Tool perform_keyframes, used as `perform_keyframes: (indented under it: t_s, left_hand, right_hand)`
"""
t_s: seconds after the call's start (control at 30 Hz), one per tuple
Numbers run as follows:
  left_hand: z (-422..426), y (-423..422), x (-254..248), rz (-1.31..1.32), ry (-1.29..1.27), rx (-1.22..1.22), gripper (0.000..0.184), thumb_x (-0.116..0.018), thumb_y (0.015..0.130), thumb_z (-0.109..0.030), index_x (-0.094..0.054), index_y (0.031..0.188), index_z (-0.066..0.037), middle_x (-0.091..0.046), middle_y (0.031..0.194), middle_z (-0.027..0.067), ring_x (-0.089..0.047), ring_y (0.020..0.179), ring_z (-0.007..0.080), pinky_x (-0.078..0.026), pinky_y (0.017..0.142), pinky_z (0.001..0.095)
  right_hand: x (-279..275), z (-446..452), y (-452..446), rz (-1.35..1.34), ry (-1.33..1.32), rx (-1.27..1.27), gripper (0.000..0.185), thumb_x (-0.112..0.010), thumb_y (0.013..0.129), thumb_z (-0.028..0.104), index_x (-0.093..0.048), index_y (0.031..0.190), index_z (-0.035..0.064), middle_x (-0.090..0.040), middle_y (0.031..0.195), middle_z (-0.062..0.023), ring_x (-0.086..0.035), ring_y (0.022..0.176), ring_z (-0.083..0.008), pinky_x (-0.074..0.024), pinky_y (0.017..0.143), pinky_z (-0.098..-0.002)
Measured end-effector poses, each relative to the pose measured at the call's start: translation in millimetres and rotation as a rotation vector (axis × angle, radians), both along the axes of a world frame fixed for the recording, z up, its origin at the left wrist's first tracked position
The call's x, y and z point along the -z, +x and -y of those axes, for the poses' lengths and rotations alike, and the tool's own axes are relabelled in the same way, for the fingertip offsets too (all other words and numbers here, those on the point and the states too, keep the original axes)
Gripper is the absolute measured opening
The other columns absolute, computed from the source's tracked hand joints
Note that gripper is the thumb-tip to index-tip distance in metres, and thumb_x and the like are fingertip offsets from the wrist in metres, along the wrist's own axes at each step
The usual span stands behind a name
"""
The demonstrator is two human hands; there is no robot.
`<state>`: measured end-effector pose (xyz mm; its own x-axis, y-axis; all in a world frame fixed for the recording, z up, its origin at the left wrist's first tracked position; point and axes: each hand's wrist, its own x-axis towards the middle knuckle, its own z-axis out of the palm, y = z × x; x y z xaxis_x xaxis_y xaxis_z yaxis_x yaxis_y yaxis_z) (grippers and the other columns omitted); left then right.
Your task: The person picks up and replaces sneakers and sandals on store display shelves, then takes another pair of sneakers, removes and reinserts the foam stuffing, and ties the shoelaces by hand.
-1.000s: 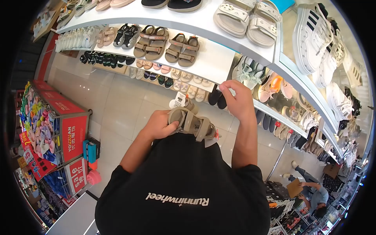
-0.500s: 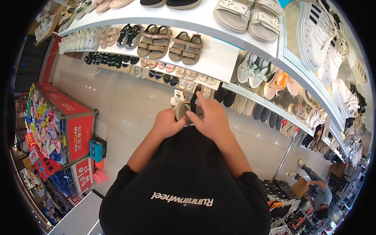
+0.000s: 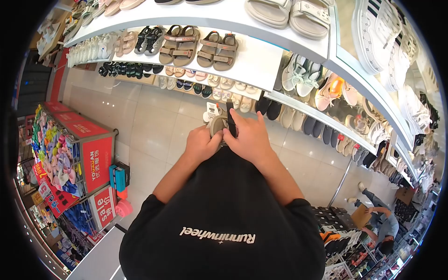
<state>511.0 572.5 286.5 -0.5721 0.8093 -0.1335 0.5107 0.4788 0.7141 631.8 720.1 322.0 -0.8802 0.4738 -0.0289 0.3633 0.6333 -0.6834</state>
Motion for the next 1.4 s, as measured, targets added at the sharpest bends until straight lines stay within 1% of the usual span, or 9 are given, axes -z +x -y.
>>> perform_keyframes:
  t_s: [0.43, 0.53, 0.63, 0.83, 1.03, 1.07, 1.17, 1.27, 1.4]
  left_hand:
    - [-11.6, -5.8, 5.0, -0.008, 0.087, -0.014, 0.026, -0.061, 0.092, -0.028, -0.074, 0.087, -0.006, -0.069, 0.077, 0.0203, -0.068, 0.072, 0.0410, -0.053, 0.064, 0.0496]
    - [-14.2, -6.3, -0.6, 0.039, 0.158, -0.036, 0.026, -0.061, 0.093, -0.028, -0.074, 0.089, -0.006, -0.070, 0.081, 0.0194, -0.068, 0.074, 0.0409, -0.053, 0.066, 0.0485]
    - [-15.3, -8.7, -2.3, 0.104, 0.152, -0.059, 0.027, -0.061, 0.094, -0.029, -0.074, 0.089, -0.006, -0.071, 0.083, 0.0184, -0.068, 0.075, 0.0411, -0.053, 0.067, 0.0476]
    - [-14.2, -9.3, -5.5, 0.070, 0.220, -0.087, 0.026, -0.063, 0.094, -0.029, -0.075, 0.090, -0.006, -0.071, 0.082, 0.0175, -0.068, 0.075, 0.0395, -0.054, 0.068, 0.0467]
    - [-9.9, -9.0, -12.9, 0.025, 0.235, -0.092, 0.026, -0.066, 0.093, -0.029, -0.075, 0.091, -0.006, -0.071, 0.081, 0.0165, -0.069, 0.074, 0.0376, -0.054, 0.067, 0.0461]
    - [-9.0, -8.6, -12.5, 0.023, 0.234, -0.083, 0.026, -0.066, 0.093, -0.029, -0.075, 0.092, -0.005, -0.071, 0.081, 0.0167, -0.069, 0.074, 0.0377, -0.054, 0.066, 0.0460]
    - [-5.7, -5.4, -7.9, 0.014, 0.235, -0.048, 0.026, -0.067, 0.092, -0.030, -0.075, 0.091, -0.005, -0.070, 0.080, 0.0170, -0.068, 0.073, 0.0379, -0.054, 0.065, 0.0459]
    - [-2.6, -3.3, -3.3, -0.003, 0.241, -0.015, 0.029, -0.067, 0.092, -0.032, -0.075, 0.089, -0.004, -0.070, 0.078, 0.0173, -0.068, 0.072, 0.0385, -0.053, 0.065, 0.0463]
    - [0.4, -1.7, 0.1, 0.031, 0.212, -0.028, 0.034, -0.066, 0.093, -0.035, -0.074, 0.084, -0.003, -0.069, 0.077, 0.0191, -0.067, 0.071, 0.0392, -0.053, 0.064, 0.0470]
  right_hand:
    - [-5.2, -0.8, 1.6, -0.021, -0.036, 0.030, 0.056, -0.077, 0.081, 0.025, -0.064, 0.130, 0.0018, -0.059, 0.069, -0.0008, -0.062, 0.069, -0.0226, -0.0373, 0.108, -0.0663]
    - [-1.0, -0.2, 2.5, -0.203, 0.034, 0.073, 0.055, -0.080, 0.080, 0.025, -0.065, 0.128, 0.0029, -0.060, 0.077, -0.0020, -0.061, 0.073, -0.0222, -0.0374, 0.107, -0.0665]
    - [1.3, 3.0, 3.0, -0.284, 0.136, 0.057, 0.054, -0.081, 0.079, 0.026, -0.066, 0.126, 0.0048, -0.065, 0.093, -0.0066, -0.064, 0.089, -0.0256, -0.0375, 0.105, -0.0668]
    - [-8.7, 1.4, -3.4, -0.379, 0.312, 0.128, 0.052, -0.082, 0.075, 0.019, -0.066, 0.122, 0.0036, -0.068, 0.114, -0.0132, -0.057, 0.121, -0.0369, -0.0406, 0.105, -0.0580]
    - [1.4, -15.4, 1.8, -0.450, 0.079, 0.113, 0.052, -0.080, 0.073, 0.011, -0.065, 0.122, 0.0018, -0.068, 0.115, -0.0127, -0.056, 0.121, -0.0388, -0.0413, 0.105, -0.0481]
    - [2.2, -16.9, 3.5, -0.433, 0.070, 0.093, 0.052, -0.080, 0.075, 0.011, -0.065, 0.123, 0.0012, -0.068, 0.116, -0.0122, -0.057, 0.120, -0.0358, -0.0406, 0.106, -0.0466]
    - [2.1, -9.7, 3.0, -0.414, -0.203, 0.191, 0.053, -0.079, 0.077, 0.010, -0.064, 0.127, 0.0027, -0.069, 0.114, -0.0099, -0.061, 0.115, -0.0311, -0.0389, 0.108, -0.0502]
    - [-6.9, -7.9, 0.2, -0.373, -0.070, 0.146, 0.045, -0.080, 0.078, 0.009, -0.069, 0.121, 0.0083, -0.070, 0.110, -0.0044, -0.065, 0.107, -0.0256, -0.0354, 0.110, -0.0573]
    - [9.8, -8.7, 4.0, -0.426, 0.081, 0.086, 0.027, -0.083, 0.077, 0.009, -0.077, 0.103, 0.0151, -0.069, 0.105, 0.0007, -0.067, 0.100, -0.0216, -0.0324, 0.110, -0.0638]
